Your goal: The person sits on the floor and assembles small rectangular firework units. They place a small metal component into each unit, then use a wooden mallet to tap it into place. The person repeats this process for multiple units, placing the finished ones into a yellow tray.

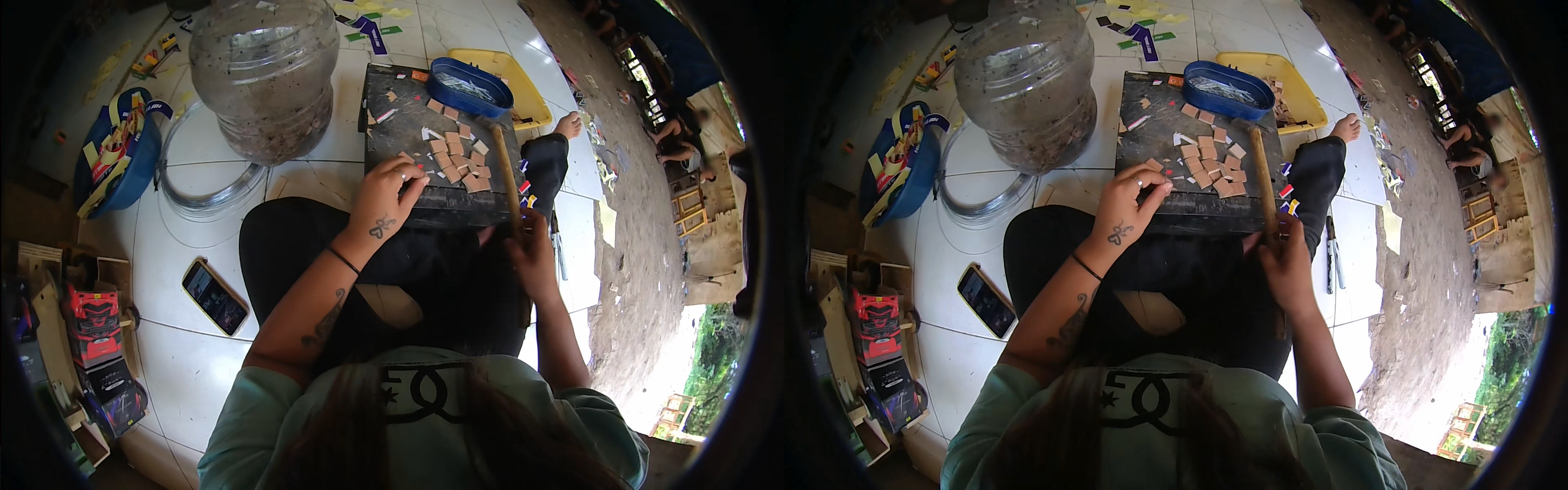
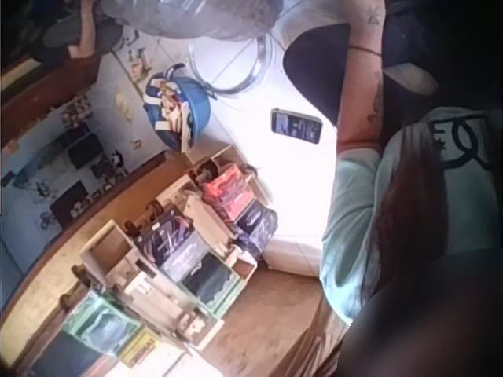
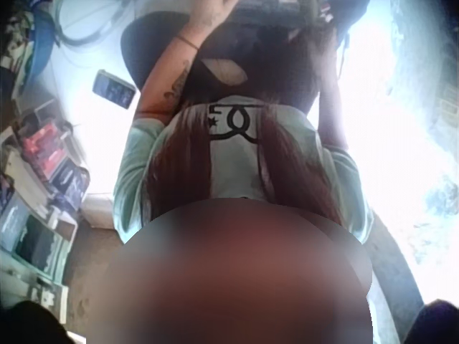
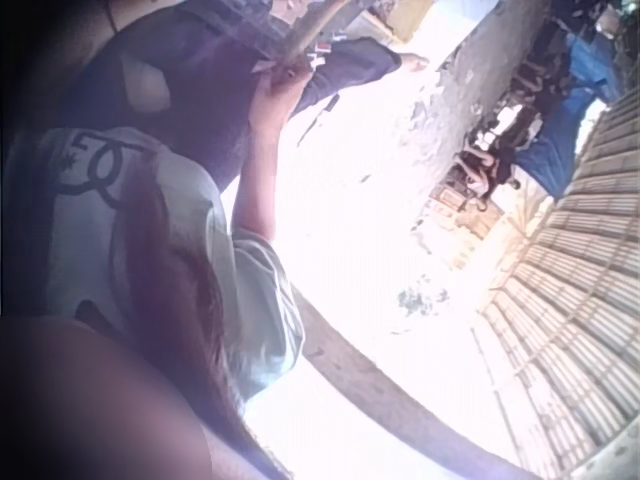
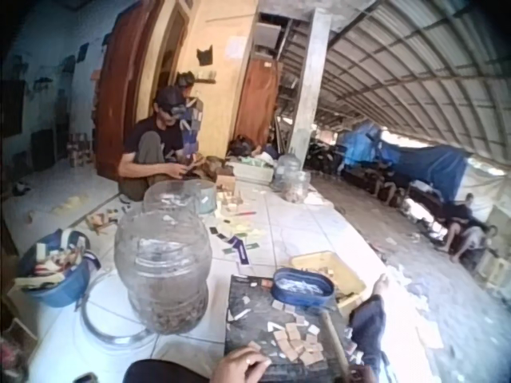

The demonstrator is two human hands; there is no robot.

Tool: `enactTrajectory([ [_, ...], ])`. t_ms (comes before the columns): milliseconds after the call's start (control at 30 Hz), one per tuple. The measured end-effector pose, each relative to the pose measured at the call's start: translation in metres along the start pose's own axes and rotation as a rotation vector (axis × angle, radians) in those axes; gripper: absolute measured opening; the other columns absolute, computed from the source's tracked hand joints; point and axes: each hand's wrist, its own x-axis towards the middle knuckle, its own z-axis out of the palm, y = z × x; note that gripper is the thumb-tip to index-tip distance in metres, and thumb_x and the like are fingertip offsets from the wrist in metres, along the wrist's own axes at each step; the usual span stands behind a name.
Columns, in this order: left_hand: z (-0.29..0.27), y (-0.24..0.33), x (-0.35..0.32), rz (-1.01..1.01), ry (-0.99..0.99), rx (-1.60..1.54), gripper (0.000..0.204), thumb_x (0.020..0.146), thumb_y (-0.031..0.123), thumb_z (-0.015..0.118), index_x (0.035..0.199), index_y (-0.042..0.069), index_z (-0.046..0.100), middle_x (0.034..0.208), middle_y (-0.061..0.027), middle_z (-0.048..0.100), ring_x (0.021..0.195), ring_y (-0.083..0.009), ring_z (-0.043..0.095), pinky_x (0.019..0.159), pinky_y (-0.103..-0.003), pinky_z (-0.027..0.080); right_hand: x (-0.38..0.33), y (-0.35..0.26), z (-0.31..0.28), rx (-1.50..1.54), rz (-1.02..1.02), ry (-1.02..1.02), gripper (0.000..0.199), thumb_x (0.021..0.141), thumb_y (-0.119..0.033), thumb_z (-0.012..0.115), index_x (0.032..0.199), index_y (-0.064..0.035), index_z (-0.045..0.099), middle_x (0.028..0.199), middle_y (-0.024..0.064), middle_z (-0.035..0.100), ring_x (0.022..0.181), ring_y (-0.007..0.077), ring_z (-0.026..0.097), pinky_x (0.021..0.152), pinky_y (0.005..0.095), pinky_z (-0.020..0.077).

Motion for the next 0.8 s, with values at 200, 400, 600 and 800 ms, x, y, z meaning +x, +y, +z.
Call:
enactTrajectory([
  [200, -0.001, -0.001, 0.000, 0.006, -0.010, 0.022, 0.007, 0.084, 0.005, 0.067, 0.084, -0.002, 0.063, 0.087, -0.0137, 0.064, 0.081, -0.0327, 0.063, 0.074, -0.036, 0.050, -0.045, -0.040, -0.041, 0.341, 0.062, -0.180, 0.051, 0.099, -0.010, 0.047, 0.147, -0.0026, 0.031, 0.102, 0.0058, 0.057, 0.059, 0.0063, 0.048, 0.050, 0.0185, 0.0402],
  [400, -0.001, -0.002, -0.001, 0.004, -0.030, -0.002, 0.008, 0.085, 0.005, 0.067, 0.085, -0.002, 0.064, 0.089, -0.0142, 0.065, 0.080, -0.0322, 0.064, 0.073, -0.035, 0.051, -0.067, -0.070, -0.065, -0.243, -0.208, -0.243, 0.049, 0.098, -0.008, 0.048, 0.146, -0.0089, 0.037, 0.101, 0.0218, 0.063, 0.076, 0.0365, 0.066, 0.067, 0.0399, 0.0537],
  [600, 0.000, -0.004, -0.002, 0.032, -0.045, 0.021, 0.008, 0.085, 0.005, 0.067, 0.084, -0.002, 0.063, 0.089, -0.0142, 0.065, 0.081, -0.0322, 0.064, 0.074, -0.036, 0.051, -0.069, -0.081, -0.071, -0.377, -0.291, -0.224, 0.052, 0.095, -0.005, 0.050, 0.145, -0.0096, 0.038, 0.111, 0.0259, 0.061, 0.087, 0.0438, 0.066, 0.073, 0.0468, 0.0543],
  [800, 0.003, -0.005, -0.004, 0.099, -0.002, 0.057, 0.007, 0.084, 0.003, 0.066, 0.083, -0.002, 0.062, 0.088, -0.0136, 0.064, 0.083, -0.0322, 0.063, 0.076, -0.037, 0.051, -0.070, -0.079, -0.072, -0.337, -0.314, -0.222, 0.051, 0.095, -0.005, 0.051, 0.144, -0.0093, 0.039, 0.112, 0.0260, 0.061, 0.089, 0.0442, 0.065, 0.074, 0.0473, 0.0546],
])
